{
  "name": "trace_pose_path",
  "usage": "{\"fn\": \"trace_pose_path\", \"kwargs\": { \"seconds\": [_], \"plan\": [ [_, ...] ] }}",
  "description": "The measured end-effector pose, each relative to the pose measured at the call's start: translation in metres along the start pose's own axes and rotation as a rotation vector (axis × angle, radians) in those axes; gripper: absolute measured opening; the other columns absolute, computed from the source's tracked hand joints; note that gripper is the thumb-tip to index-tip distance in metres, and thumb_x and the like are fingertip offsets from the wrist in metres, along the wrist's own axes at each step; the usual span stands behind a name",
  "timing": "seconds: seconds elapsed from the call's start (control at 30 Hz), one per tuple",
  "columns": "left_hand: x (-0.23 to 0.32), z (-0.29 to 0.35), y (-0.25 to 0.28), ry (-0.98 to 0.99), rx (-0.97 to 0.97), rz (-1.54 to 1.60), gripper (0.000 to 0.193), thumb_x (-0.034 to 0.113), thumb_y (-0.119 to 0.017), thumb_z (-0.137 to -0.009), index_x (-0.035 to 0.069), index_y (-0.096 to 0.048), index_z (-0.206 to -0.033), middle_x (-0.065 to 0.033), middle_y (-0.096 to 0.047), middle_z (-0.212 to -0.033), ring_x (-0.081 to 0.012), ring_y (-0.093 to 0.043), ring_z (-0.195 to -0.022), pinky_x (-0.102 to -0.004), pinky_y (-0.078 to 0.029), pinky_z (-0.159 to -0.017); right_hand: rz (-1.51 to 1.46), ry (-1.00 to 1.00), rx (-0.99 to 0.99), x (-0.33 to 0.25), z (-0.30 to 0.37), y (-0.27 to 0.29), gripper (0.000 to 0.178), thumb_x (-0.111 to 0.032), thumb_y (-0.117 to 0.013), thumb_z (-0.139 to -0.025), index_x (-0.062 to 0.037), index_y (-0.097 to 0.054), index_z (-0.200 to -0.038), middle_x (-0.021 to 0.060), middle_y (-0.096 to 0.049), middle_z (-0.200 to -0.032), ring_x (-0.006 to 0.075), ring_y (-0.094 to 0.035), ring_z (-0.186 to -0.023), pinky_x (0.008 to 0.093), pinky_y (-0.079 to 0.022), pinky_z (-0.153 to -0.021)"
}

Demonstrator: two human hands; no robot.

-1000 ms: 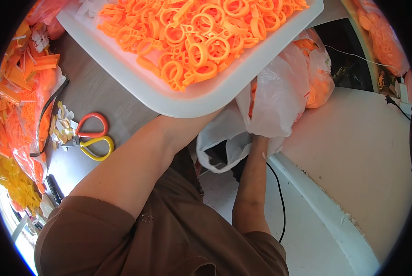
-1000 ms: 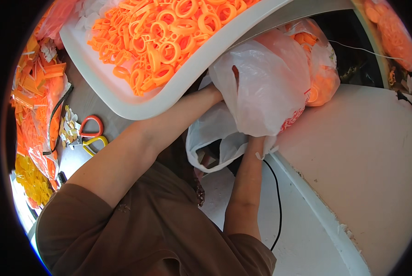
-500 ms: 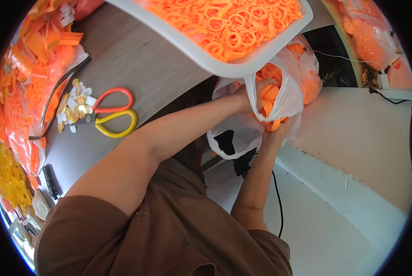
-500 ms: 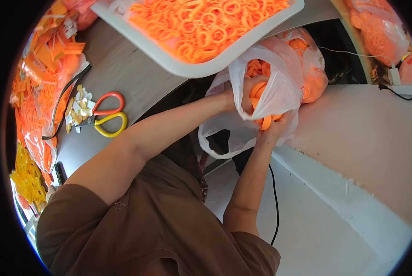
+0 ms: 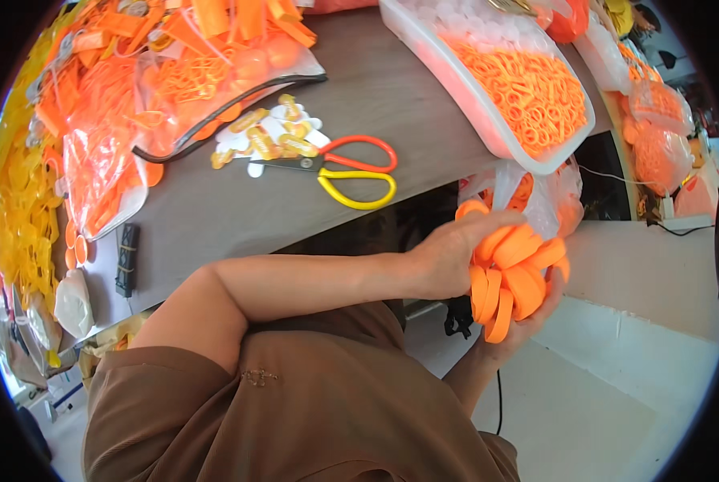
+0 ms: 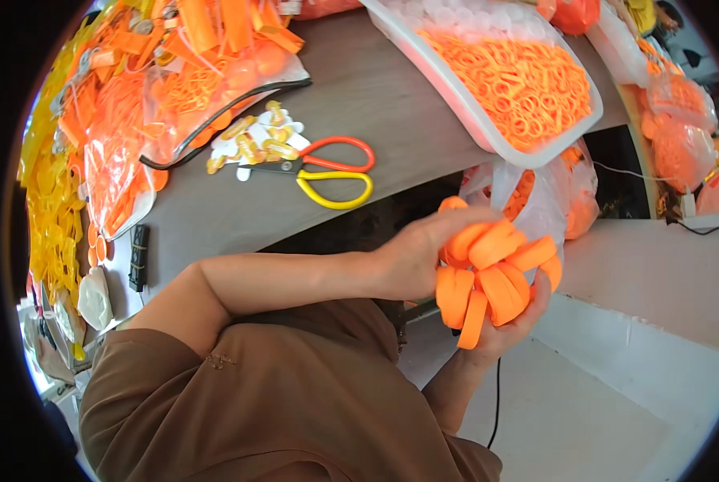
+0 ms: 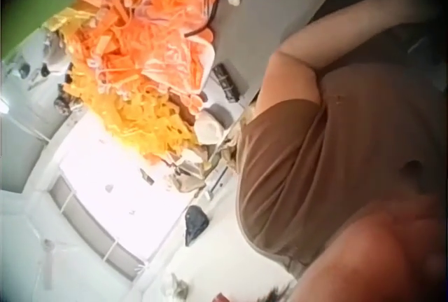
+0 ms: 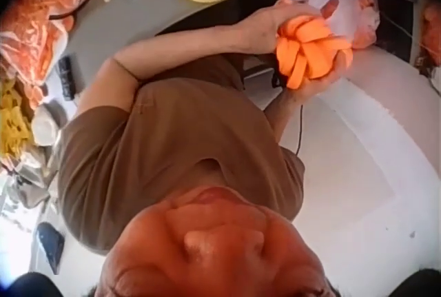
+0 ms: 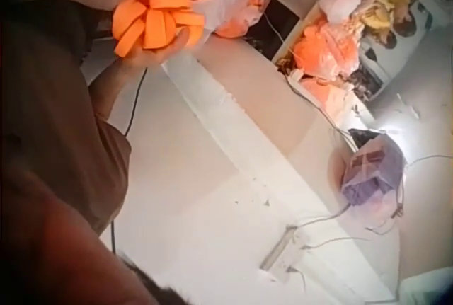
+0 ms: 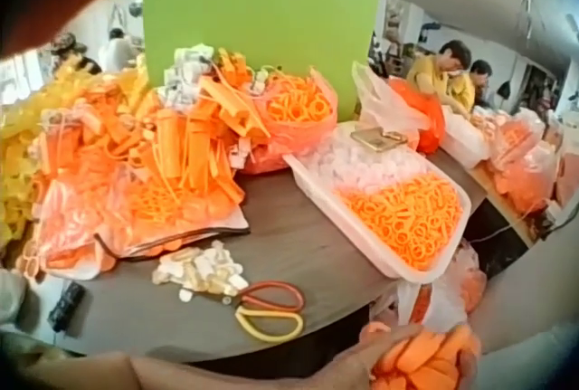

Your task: Assembling plastic toy components and packaging them at a factory workbench.

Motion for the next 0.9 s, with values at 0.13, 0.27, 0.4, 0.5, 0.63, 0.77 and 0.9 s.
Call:
{"fn": "trace_pose_path", "kwargs": {
  "seconds": [0.13, 0.27, 0.4, 0.5, 0.63, 0.77, 0.9],
  "plan": [
    [0.027, 0.0, 0.082, -0.41, 0.334, -0.025, 0.07, 0.005, -0.077, -0.072, 0.011, -0.044, -0.133, -0.0124, -0.058, -0.12, -0.0229, -0.055, -0.113, -0.0348, -0.046, -0.095, 0.136, 0.356, -0.084, -0.033, -0.048, -0.088, 0.078, -0.024, -0.081, -0.068, 0.0014, -0.042, -0.131, 0.0156, -0.048, -0.13, 0.0271, -0.05, -0.117, 0.041, -0.04, -0.101],
    [0.047, 0.0, 0.202, -0.063, 0.321, -0.224, 0.077, -0.004, -0.072, -0.073, 0.01, -0.037, -0.141, -0.0104, -0.051, -0.129, -0.0201, -0.053, -0.115, -0.0319, -0.048, -0.094, -0.533, 0.091, -0.365, -0.01, -0.086, -0.214, 0.058, -0.005, -0.071, -0.072, -0.0021, -0.051, -0.126, 0.0119, -0.05, -0.127, 0.024, -0.049, -0.118, 0.0364, -0.038, -0.102],
    [0.026, -0.033, 0.275, 0.192, 0.443, -0.359, 0.081, -0.01, -0.059, -0.07, 0.015, -0.036, -0.143, -0.0102, -0.056, -0.122, -0.0213, -0.059, -0.105, -0.032, -0.052, -0.084, -0.188, 0.167, -0.38, 0.051, -0.13, -0.3, 0.057, -0.006, -0.068, -0.077, -0.0005, -0.047, -0.129, 0.0109, -0.054, -0.124, 0.0203, -0.054, -0.113, 0.0334, -0.044, -0.096],
    [0.022, -0.048, 0.278, 0.27, 0.508, -0.688, 0.08, -0.009, -0.054, -0.069, 0.018, -0.037, -0.143, -0.0165, -0.058, -0.119, -0.0285, -0.061, -0.102, -0.0362, -0.053, -0.082, 0.174, 0.211, -0.408, 0.056, -0.156, -0.32, 0.061, -0.01, -0.069, -0.076, -0.0042, -0.044, -0.131, 0.0158, -0.056, -0.121, 0.0258, -0.057, -0.111, 0.037, -0.046, -0.093],
    [0.017, -0.047, 0.264, 0.116, 0.571, -1.104, 0.079, -0.007, -0.053, -0.069, 0.021, -0.039, -0.141, -0.0249, -0.053, -0.124, -0.0386, -0.059, -0.105, -0.0433, -0.051, -0.086, 0.672, 0.221, -0.509, 0.025, -0.15, -0.314, 0.061, -0.018, -0.07, -0.076, -0.0098, -0.043, -0.13, 0.0237, -0.05, -0.121, 0.0399, -0.056, -0.106, 0.047, -0.049, -0.087],
    [0.018, -0.025, 0.26, -0.151, 0.628, -1.289, 0.067, -0.005, -0.056, -0.069, 0.015, -0.048, -0.133, -0.0219, -0.051, -0.126, -0.0413, -0.062, -0.092, -0.0448, -0.053, -0.08, 0.783, 0.285, -0.521, 0.019, -0.145, -0.299, 0.063, -0.012, -0.069, -0.075, -0.0095, -0.041, -0.131, 0.0256, -0.057, -0.11, 0.0417, -0.06, -0.097, 0.0466, -0.052, -0.078],
    [0.024, -0.012, 0.245, -0.135, 0.617, -1.423, 0.053, -0.002, -0.059, -0.07, 0.01, -0.056, -0.122, -0.0184, -0.054, -0.119, -0.0372, -0.062, -0.091, -0.0438, -0.053, -0.076, 0.673, 0.374, -0.405, 0.032, -0.144, -0.302, 0.052, -0.007, -0.067, -0.074, -0.0046, -0.046, -0.121, 0.0256, -0.057, -0.103, 0.0415, -0.061, -0.092, 0.0464, -0.053, -0.073]
  ]
}}
Point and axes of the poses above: each hand's wrist, its own z-axis away from the middle knuckle, its own y-axis out of the back of the hand, x = y × z, the point moved 3 cm from there along -z, towards the middle knuckle
